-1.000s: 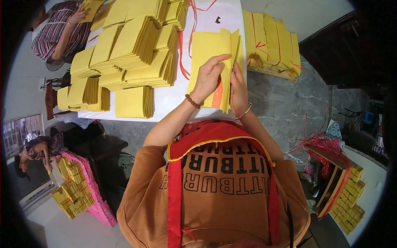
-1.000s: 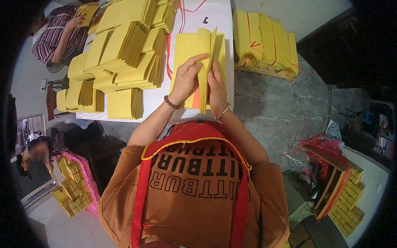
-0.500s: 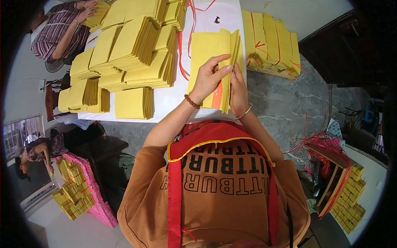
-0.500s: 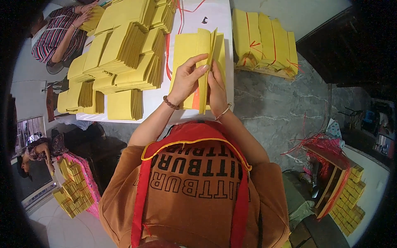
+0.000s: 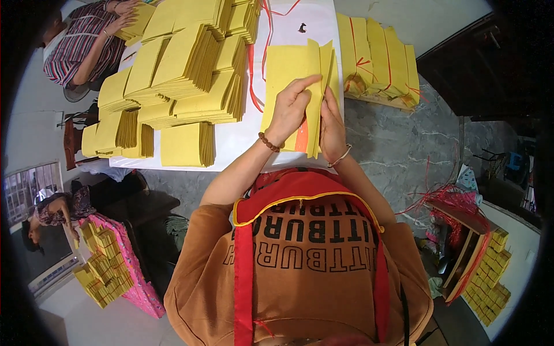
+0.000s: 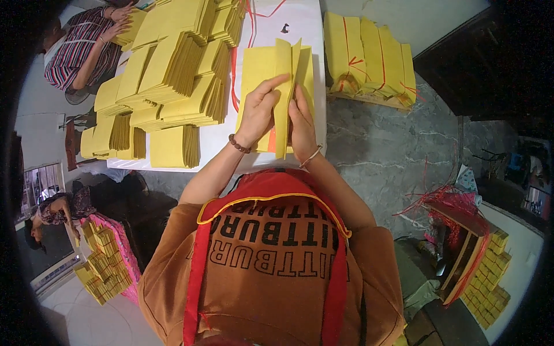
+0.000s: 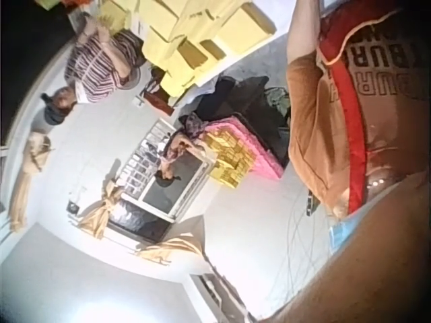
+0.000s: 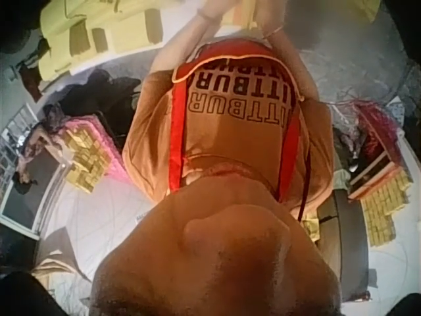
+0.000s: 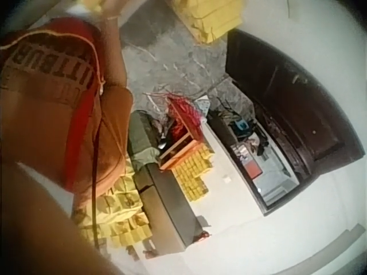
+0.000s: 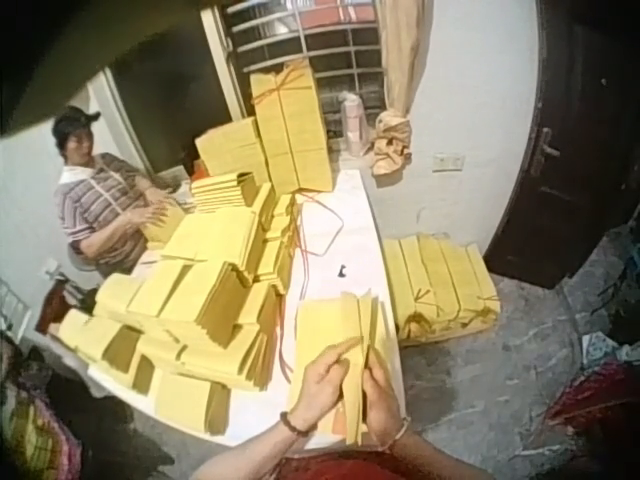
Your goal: Folding and bundling yellow joss paper.
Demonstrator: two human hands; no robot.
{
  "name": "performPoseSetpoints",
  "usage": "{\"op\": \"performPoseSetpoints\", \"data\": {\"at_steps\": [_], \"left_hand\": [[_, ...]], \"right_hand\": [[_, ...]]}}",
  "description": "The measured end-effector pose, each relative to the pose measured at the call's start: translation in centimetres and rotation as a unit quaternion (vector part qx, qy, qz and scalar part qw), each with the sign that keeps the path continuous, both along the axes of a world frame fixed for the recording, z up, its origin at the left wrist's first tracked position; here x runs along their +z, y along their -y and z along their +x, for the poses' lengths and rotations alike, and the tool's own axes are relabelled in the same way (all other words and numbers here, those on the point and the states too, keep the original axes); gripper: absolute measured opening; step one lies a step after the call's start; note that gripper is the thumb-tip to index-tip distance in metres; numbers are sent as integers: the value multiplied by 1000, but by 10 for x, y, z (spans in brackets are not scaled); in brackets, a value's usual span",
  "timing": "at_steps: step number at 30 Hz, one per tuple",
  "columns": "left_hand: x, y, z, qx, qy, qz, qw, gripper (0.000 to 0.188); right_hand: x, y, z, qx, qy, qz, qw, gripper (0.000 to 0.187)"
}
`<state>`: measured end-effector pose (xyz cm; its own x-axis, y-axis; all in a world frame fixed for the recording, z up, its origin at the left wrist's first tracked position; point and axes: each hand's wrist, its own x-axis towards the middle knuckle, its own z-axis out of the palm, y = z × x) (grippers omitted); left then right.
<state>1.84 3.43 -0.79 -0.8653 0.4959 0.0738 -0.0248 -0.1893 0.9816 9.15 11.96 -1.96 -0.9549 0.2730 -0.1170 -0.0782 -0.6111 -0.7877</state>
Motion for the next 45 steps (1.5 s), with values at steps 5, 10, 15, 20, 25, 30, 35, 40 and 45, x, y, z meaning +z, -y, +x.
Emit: {"op": "performPoseSetpoints", "data": {"at_steps": [5,10,15,20,25,30,35,40,45], "left_hand": [[-5,-4,0,5,-6,7,1000,31],[-8,-4,-2,-2,-41,3,999,35],[-10,-2,-2,-16,1,30,999,35],[-5,-2,3,16,51,45,998,28],[5,-5,6,58,31,61,996,26],[-3,-2,0,0,-39,-12,999,30],[-5,-1,-2,-5,-64,-13,998,35],[-9,-1,-2,-15,-33,23,999,35],[-10,0,-3,-23,-12,19,999,32]], "right_hand": [[0,-1,0,1,4,-1,1000,53],[-1,-1,0,3,-9,-4,1000,54],[3,-1,0,4,-3,-1,1000,53],[0,-1,0,4,-8,4,1000,52],[4,1,0,2,-3,-6,1000,51],[3,0,-2,1,-4,4,1000,51],[0,-2,-2,3,0,29,1000,52],[0,0,0,6,-5,13,1000,53],[1,-1,0,0,7,19,1000,52]]}}
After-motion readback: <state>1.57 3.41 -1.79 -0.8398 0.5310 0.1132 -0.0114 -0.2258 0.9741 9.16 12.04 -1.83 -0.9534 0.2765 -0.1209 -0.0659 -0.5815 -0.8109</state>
